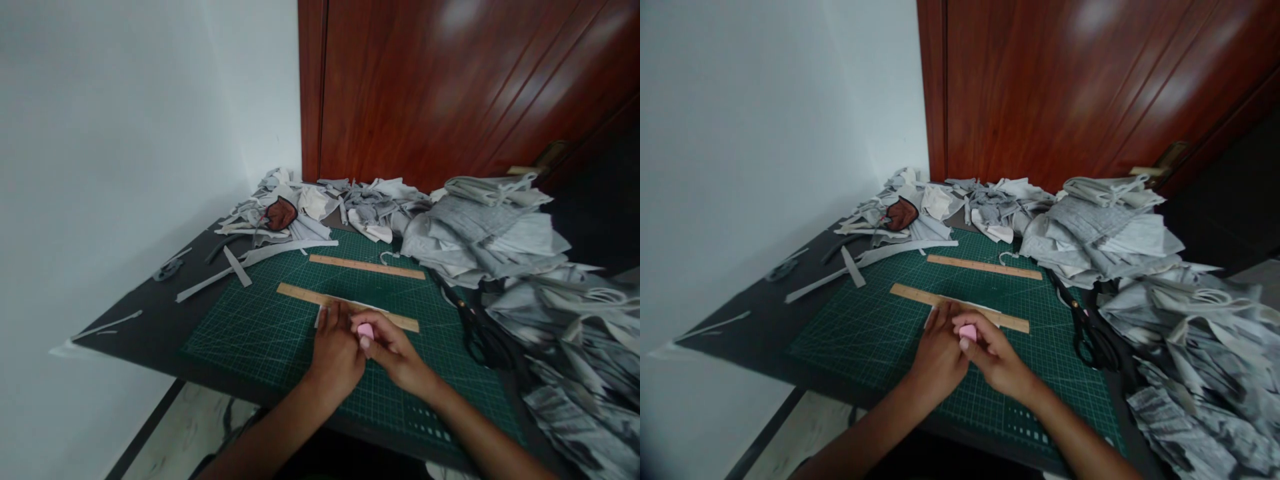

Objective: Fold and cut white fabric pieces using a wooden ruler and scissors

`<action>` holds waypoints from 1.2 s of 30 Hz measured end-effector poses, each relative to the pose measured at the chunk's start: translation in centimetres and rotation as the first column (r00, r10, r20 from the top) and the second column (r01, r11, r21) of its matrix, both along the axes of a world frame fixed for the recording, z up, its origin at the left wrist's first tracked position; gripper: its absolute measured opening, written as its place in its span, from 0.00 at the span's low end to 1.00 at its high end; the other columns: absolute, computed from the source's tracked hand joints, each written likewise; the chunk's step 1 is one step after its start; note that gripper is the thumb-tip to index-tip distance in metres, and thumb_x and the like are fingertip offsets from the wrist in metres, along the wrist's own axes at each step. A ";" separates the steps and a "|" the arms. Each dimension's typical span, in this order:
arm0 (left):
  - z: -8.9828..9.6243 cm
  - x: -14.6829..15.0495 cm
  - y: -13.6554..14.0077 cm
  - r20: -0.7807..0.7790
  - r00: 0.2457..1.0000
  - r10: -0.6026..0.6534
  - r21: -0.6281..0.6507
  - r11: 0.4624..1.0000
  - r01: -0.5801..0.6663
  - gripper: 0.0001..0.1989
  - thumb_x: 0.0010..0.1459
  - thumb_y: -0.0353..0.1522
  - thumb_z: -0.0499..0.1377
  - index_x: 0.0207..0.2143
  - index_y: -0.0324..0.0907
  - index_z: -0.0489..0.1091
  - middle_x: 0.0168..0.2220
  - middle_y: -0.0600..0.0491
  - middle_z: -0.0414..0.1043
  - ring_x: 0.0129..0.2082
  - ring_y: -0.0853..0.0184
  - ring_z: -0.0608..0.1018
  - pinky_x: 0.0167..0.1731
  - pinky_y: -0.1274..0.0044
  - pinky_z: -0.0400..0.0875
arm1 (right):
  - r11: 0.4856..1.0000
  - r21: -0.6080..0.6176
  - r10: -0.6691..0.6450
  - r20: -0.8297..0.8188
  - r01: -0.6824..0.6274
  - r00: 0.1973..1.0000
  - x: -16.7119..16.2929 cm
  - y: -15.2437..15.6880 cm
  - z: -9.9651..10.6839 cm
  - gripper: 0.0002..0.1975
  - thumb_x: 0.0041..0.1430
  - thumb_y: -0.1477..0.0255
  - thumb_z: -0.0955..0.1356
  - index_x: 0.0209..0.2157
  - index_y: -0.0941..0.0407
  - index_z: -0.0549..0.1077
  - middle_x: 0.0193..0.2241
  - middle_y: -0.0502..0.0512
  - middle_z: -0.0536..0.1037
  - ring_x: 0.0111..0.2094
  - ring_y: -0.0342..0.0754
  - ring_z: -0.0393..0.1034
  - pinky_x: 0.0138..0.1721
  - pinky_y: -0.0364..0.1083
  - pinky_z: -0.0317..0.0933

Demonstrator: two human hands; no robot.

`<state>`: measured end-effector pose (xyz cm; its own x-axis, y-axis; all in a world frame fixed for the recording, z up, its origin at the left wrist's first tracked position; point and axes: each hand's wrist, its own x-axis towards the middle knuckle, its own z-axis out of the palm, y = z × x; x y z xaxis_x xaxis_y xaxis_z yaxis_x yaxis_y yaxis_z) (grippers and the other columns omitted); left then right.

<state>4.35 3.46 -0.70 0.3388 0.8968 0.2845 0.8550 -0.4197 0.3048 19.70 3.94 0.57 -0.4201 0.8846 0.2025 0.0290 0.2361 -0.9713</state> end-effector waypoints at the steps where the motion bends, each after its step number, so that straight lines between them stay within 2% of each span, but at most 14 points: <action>1: 0.3 0.0 0.0 0.016 1.000 0.004 -0.013 1.000 -0.003 0.21 0.65 0.30 0.56 0.59 0.43 0.70 0.63 0.42 0.69 0.67 0.48 0.65 0.66 0.50 0.58 | 1.000 -0.023 -0.005 -0.008 0.005 1.000 0.1 0.0 0.0 0.13 0.69 0.64 0.68 0.54 0.44 0.73 0.46 0.53 0.75 0.46 0.50 0.71 0.43 0.47 0.67; 5: 0.3 0.1 -0.1 0.052 0.999 0.011 -0.010 1.000 -0.011 0.23 0.61 0.27 0.56 0.59 0.43 0.70 0.63 0.43 0.68 0.66 0.50 0.65 0.66 0.51 0.59 | 0.999 -0.038 -0.031 -0.096 0.027 0.995 -0.6 -0.1 0.0 0.12 0.69 0.64 0.69 0.53 0.46 0.73 0.45 0.52 0.73 0.39 0.46 0.71 0.38 0.45 0.68; 8: -1.2 0.1 0.0 0.064 0.998 0.031 0.077 0.996 -0.036 0.24 0.63 0.28 0.56 0.61 0.42 0.68 0.64 0.41 0.66 0.67 0.50 0.64 0.66 0.52 0.60 | 0.997 -0.055 -0.068 -0.222 0.058 0.973 -1.8 -0.7 -0.1 0.13 0.68 0.64 0.70 0.53 0.45 0.70 0.42 0.50 0.76 0.30 0.43 0.72 0.34 0.45 0.70; 11: -3.3 0.0 0.2 0.026 1.000 0.016 0.215 0.976 -0.021 0.27 0.64 0.35 0.58 0.64 0.36 0.64 0.65 0.35 0.63 0.67 0.45 0.64 0.64 0.51 0.61 | 0.997 -0.048 -0.066 -0.228 0.056 0.972 -2.9 -1.8 -0.2 0.11 0.68 0.64 0.70 0.51 0.46 0.71 0.33 0.49 0.79 0.28 0.46 0.74 0.34 0.48 0.71; 14: -4.9 -0.2 0.4 -0.015 1.000 0.005 0.331 0.943 0.001 0.29 0.64 0.36 0.57 0.65 0.35 0.62 0.64 0.35 0.65 0.68 0.44 0.63 0.63 0.50 0.62 | 0.997 -0.047 -0.076 -0.179 0.069 0.981 -3.6 -3.1 -0.3 0.08 0.68 0.62 0.69 0.47 0.47 0.73 0.26 0.49 0.79 0.28 0.49 0.76 0.33 0.50 0.71; 18: -5.6 -0.2 0.5 0.012 1.000 -0.006 0.414 0.910 0.001 0.31 0.65 0.40 0.57 0.65 0.33 0.60 0.64 0.35 0.65 0.70 0.44 0.59 0.64 0.50 0.61 | 0.998 -0.057 -0.045 -0.100 0.039 0.994 -3.7 -4.1 0.3 0.12 0.69 0.61 0.68 0.51 0.48 0.73 0.32 0.52 0.80 0.33 0.49 0.77 0.37 0.50 0.71; 20: -5.8 0.1 0.4 0.021 1.000 0.021 0.413 0.910 -0.028 0.31 0.65 0.40 0.57 0.65 0.33 0.59 0.65 0.35 0.64 0.70 0.44 0.58 0.65 0.51 0.60 | 0.997 -0.075 0.007 -0.093 -0.014 0.996 -3.6 -4.0 0.9 0.14 0.69 0.60 0.67 0.53 0.48 0.73 0.35 0.52 0.80 0.36 0.49 0.77 0.41 0.51 0.72; 24: -6.3 0.8 0.3 -0.028 0.996 0.087 0.327 0.942 -0.073 0.29 0.65 0.37 0.57 0.66 0.36 0.61 0.66 0.37 0.63 0.69 0.45 0.61 0.65 0.50 0.60 | 0.990 -0.107 0.088 -0.077 -0.096 0.993 -3.1 -2.9 2.0 0.15 0.70 0.59 0.67 0.54 0.49 0.73 0.38 0.53 0.82 0.39 0.49 0.78 0.46 0.52 0.73; 27: -5.8 1.0 0.3 -0.055 0.998 0.038 0.269 0.963 -0.021 0.28 0.66 0.38 0.55 0.65 0.36 0.64 0.65 0.36 0.64 0.67 0.43 0.65 0.63 0.49 0.63 | 0.988 -0.114 0.101 -0.042 -0.105 0.994 -2.9 -1.7 2.5 0.17 0.70 0.57 0.66 0.54 0.51 0.73 0.38 0.54 0.81 0.36 0.48 0.79 0.46 0.52 0.74; 30: -4.1 0.8 0.1 0.005 1.000 0.009 0.225 0.974 -0.010 0.27 0.65 0.38 0.57 0.64 0.40 0.67 0.64 0.39 0.67 0.66 0.43 0.66 0.65 0.48 0.61 | 0.993 -0.091 0.077 0.013 -0.076 0.997 -2.9 -0.2 3.0 0.20 0.72 0.53 0.62 0.46 0.53 0.76 0.35 0.54 0.80 0.31 0.46 0.77 0.39 0.50 0.74; 33: -1.9 0.5 -0.1 0.063 0.998 -0.021 0.140 0.990 0.012 0.32 0.60 0.43 0.63 0.63 0.40 0.67 0.62 0.40 0.70 0.66 0.42 0.66 0.66 0.47 0.57 | 0.995 0.105 -0.016 0.151 0.000 0.988 -3.1 2.0 3.6 0.23 0.72 0.52 0.61 0.37 0.53 0.77 0.34 0.54 0.79 0.36 0.49 0.75 0.42 0.50 0.71; 35: -0.8 0.5 -0.1 0.059 0.998 0.005 0.080 0.997 -0.009 0.41 0.56 0.50 0.66 0.64 0.35 0.65 0.63 0.35 0.68 0.66 0.40 0.66 0.65 0.48 0.57 | 0.966 0.259 -0.082 0.262 0.012 0.962 -3.4 3.8 3.6 0.24 0.73 0.53 0.60 0.33 0.53 0.77 0.33 0.54 0.77 0.39 0.50 0.73 0.44 0.50 0.69; 36: -0.5 0.5 -0.1 0.047 0.999 0.026 0.061 0.998 -0.028 0.46 0.54 0.54 0.66 0.65 0.32 0.64 0.64 0.32 0.66 0.66 0.39 0.65 0.65 0.48 0.58 | 0.955 0.298 -0.109 0.316 0.011 0.942 -3.5 4.8 3.5 0.24 0.73 0.55 0.60 0.32 0.53 0.77 0.32 0.54 0.77 0.39 0.50 0.72 0.44 0.50 0.68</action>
<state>4.86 3.34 -1.22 0.2999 0.8859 0.3539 0.8518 -0.4157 0.3188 16.16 8.74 4.09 -0.4543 0.8340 0.3132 0.3543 0.4917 -0.7954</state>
